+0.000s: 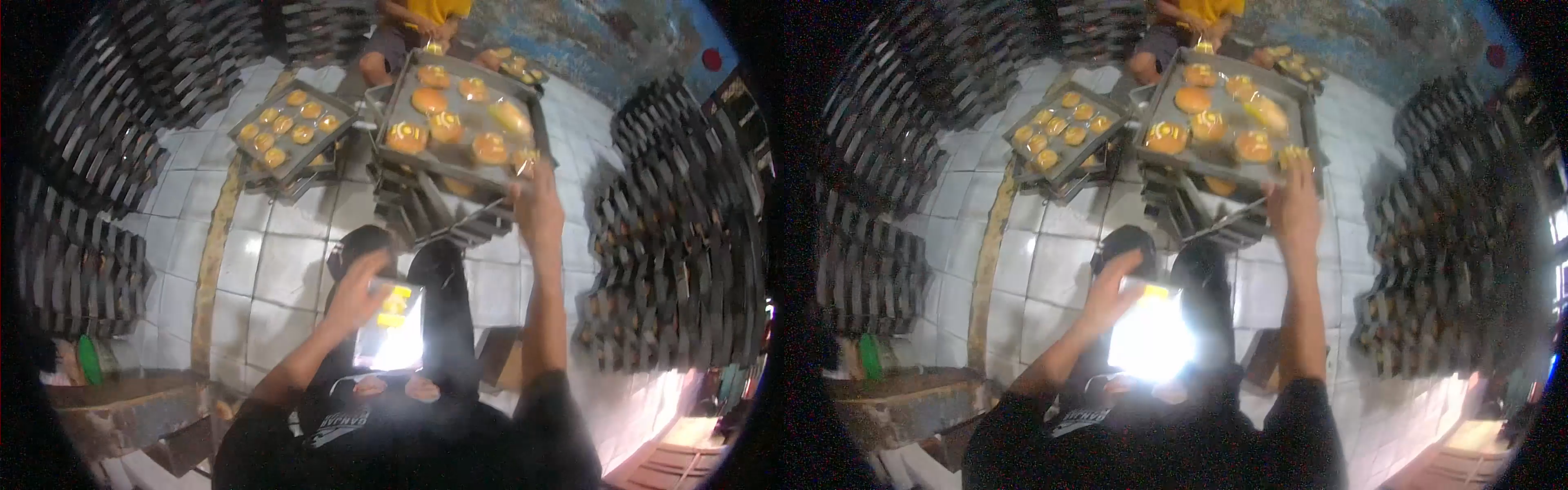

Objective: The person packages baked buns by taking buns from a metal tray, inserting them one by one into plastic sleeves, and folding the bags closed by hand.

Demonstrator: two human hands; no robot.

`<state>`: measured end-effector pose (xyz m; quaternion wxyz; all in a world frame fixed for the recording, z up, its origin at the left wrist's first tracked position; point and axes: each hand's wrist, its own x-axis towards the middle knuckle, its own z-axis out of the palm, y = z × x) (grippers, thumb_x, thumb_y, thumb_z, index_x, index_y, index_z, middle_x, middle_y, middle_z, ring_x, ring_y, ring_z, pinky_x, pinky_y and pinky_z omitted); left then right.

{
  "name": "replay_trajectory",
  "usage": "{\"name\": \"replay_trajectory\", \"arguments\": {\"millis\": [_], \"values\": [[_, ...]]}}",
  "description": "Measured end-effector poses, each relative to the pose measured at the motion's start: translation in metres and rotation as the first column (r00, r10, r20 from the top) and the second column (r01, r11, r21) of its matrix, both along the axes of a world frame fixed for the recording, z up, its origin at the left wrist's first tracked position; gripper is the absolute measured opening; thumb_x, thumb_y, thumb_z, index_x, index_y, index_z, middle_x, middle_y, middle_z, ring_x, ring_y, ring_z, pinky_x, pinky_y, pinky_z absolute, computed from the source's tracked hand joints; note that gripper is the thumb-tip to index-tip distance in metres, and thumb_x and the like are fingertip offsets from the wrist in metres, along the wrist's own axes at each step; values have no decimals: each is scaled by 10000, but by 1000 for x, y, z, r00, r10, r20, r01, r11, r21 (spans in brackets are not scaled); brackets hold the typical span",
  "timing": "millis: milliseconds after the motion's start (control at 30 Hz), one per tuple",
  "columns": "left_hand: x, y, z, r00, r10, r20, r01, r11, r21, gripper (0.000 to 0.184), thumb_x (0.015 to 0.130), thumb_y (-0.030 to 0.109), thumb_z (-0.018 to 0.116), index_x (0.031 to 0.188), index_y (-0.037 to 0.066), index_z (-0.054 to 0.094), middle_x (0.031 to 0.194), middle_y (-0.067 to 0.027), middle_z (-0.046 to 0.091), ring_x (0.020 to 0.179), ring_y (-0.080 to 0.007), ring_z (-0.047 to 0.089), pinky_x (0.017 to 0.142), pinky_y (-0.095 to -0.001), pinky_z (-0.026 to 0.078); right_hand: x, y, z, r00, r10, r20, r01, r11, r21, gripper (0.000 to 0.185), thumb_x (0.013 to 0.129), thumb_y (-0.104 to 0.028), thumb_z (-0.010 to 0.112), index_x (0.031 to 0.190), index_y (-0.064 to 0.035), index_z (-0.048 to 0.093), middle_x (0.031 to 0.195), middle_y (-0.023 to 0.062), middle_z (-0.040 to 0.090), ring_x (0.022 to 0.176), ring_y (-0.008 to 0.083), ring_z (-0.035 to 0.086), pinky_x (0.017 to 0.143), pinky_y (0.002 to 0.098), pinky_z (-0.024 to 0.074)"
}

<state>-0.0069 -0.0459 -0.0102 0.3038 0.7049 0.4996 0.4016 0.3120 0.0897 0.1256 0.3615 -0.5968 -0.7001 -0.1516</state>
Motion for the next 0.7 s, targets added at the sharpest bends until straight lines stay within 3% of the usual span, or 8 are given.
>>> {"name": "replay_trajectory", "arguments": {"millis": [133,200,333,467,533,567,633,700], "values": [[-12,-35,-16,954,68,-292,4,971,240,374,802,138,750,1172,88,726,1465,-158,567,1417,-383,453,1118,-513,413,-44,-86,-35,925,198,-323,-372,637,-675,404,927,-341,701,1223,-67,668,1179,194,691,1037,399,678,931,467,536],[-15,-40,-6,928,82,-362,20,963,268,299,786,135,752,1080,87,765,1460,-141,578,1422,-375,454,1111,-522,421,-71,-125,-82,754,626,-197,-637,627,-448,444,855,-276,783,1218,-51,660,1137,163,680,1073,360,646,963,449,512],[-15,-45,6,876,-56,-479,288,857,427,424,798,118,776,1217,119,719,1494,-116,563,1423,-338,473,1121,-471,441,-92,-159,-76,864,498,68,-440,814,-380,327,797,-223,789,1074,-64,721,1037,145,651,1060,320,622,1013,437,486],[-8,-45,20,906,-202,373,361,827,-431,461,968,184,677,1399,42,597,1332,-156,667,1148,-268,684,982,-360,537,-58,-154,-37,787,569,-237,-579,551,-601,127,840,-71,730,959,-39,698,904,116,650,924,288,653,785,363,536],[-16,-34,28,878,-285,386,474,637,-608,329,994,175,647,1280,14,669,1060,-125,762,928,-210,732,871,-336,571,-23,-133,-29,489,-276,-827,-851,54,-522,56,896,-72,715,893,-34,674,809,107,662,768,228,668,672,321,525],[-16,-23,26,873,-267,409,477,641,-601,329,994,175,647,1280,14,669,1060,-125,762,928,-210,732,871,-336,571,-6,-120,-59,514,-273,-813,-839,35,-542,56,896,-72,715,893,-34,674,809,107,662,768,228,668,672,321,525],[-17,-11,23,785,217,580,295,692,-659,251,1005,186,637,1153,-4,710,836,-77,756,749,-148,707,741,-304,573,28,-87,-141,984,117,-131,-173,522,-835,242,987,-249,669,969,-14,726,731,74,692,672,168,666,613,304,551],[-14,4,22,569,440,694,153,773,-616,245,1015,211,636,1087,-14,697,821,-92,736,696,-140,691,645,-281,558,15,-49,-95,946,80,-315,-319,404,-857,268,993,-277,666,975,-14,716,743,57,680,684,139,655,609,300,548]]}}
